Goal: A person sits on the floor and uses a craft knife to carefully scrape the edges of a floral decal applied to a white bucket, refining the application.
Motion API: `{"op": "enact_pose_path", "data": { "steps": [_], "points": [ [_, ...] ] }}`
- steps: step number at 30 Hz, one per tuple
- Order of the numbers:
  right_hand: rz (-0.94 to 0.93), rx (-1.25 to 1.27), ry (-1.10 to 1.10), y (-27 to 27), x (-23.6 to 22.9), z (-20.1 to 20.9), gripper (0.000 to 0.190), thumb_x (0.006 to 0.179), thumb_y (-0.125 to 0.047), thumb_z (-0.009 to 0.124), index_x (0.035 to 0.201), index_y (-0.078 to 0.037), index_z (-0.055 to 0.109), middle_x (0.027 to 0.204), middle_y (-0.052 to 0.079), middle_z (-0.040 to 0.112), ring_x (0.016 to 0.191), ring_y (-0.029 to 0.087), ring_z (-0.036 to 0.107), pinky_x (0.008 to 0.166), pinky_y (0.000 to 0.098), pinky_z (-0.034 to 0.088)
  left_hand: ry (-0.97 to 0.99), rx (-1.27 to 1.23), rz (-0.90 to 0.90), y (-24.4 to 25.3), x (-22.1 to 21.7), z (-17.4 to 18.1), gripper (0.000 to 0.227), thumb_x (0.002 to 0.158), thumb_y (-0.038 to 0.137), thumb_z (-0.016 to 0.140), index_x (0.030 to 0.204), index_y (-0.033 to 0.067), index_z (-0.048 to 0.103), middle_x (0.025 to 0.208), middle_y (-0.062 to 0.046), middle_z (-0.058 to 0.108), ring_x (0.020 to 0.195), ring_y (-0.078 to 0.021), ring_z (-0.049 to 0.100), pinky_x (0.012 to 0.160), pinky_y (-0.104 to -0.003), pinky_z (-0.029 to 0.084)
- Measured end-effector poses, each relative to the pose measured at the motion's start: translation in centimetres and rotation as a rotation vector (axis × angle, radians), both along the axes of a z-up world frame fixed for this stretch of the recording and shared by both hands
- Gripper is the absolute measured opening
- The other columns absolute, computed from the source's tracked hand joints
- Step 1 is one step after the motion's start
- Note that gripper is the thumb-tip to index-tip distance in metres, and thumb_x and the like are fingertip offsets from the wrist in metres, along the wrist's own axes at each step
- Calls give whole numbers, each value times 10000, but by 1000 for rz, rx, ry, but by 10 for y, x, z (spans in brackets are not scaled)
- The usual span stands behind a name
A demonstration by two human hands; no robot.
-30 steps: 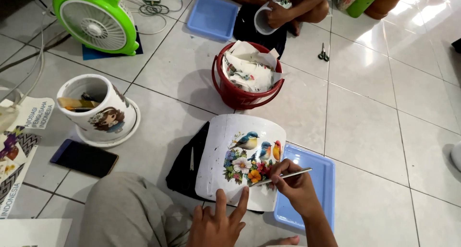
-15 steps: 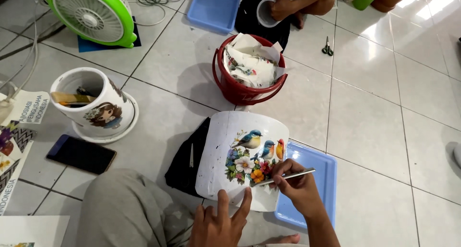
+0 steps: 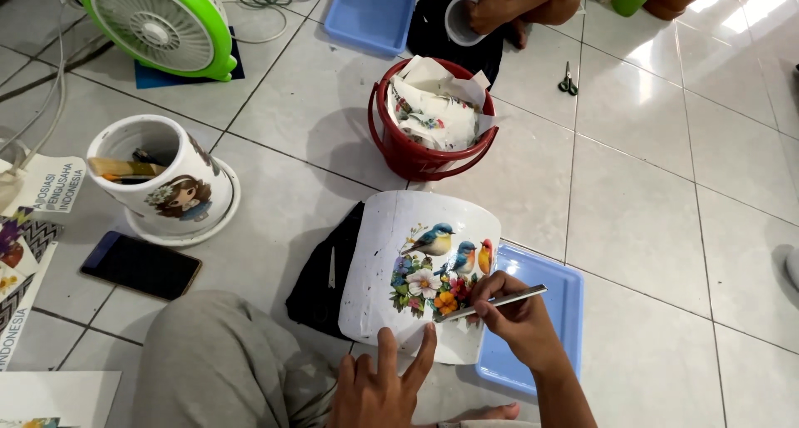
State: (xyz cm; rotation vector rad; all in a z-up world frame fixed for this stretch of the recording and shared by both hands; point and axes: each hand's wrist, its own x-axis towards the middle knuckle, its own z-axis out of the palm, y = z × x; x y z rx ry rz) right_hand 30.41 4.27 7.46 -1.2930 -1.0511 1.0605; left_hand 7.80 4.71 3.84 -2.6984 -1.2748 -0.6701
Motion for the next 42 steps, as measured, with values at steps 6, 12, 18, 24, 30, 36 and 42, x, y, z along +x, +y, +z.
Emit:
{"op": "enact_pose_path", "data": {
  "steps": [6,12,18,24,30,36,42],
  "points": [
    [29,-12,-5,1,4,0,93,813,-41,711,848,0,635,776,99,660,672,170,631,634,281,532,9,17,-13,0,0,2,805,636,-89,629,1324,319,547,1032,-175,442,443,-170,364,505,-357,423],
    [46,-63,-62,2,7,6,93,798,-41,723,849,3,658,744,90,664,687,187,656,640,295,523,34,-41,-51,2,-2,6,833,624,-85,629,1350,306,509,1042,-193,430,436,-180,394,498,-365,412],
    [81,-86,-81,4,10,6,90,798,-25,712,869,9,667,745,89,678,710,193,678,641,290,516,28,-70,-19,0,-1,20,639,736,316,625,1360,304,490,1023,-190,426,425,-186,373,435,-333,411],
    [82,-85,-90,4,10,6,94,787,-30,735,852,-4,672,729,85,683,704,194,700,619,281,507,42,-124,-71,3,-5,12,640,782,458,642,1376,278,487,1030,-207,419,418,-200,394,469,-360,412],
    [68,-81,-74,5,11,4,120,782,-50,744,855,2,665,728,90,679,693,207,711,624,286,540,67,-131,-102,3,-5,6,791,625,156,681,1377,292,480,1043,-219,425,410,-199,420,492,-376,410],
    [76,-83,-57,7,12,7,125,785,-56,740,861,7,664,730,86,676,681,190,682,653,291,550,72,-144,-126,5,-7,10,823,638,391,699,1410,268,441,1051,-216,402,417,-212,415,506,-389,395],
    [95,-89,-80,9,14,9,139,783,-65,732,875,13,664,733,93,682,683,193,689,675,306,589,59,-108,-147,6,-9,8,815,718,599,659,1417,245,434,1056,-226,417,411,-205,402,503,-379,377]
  ]
}}
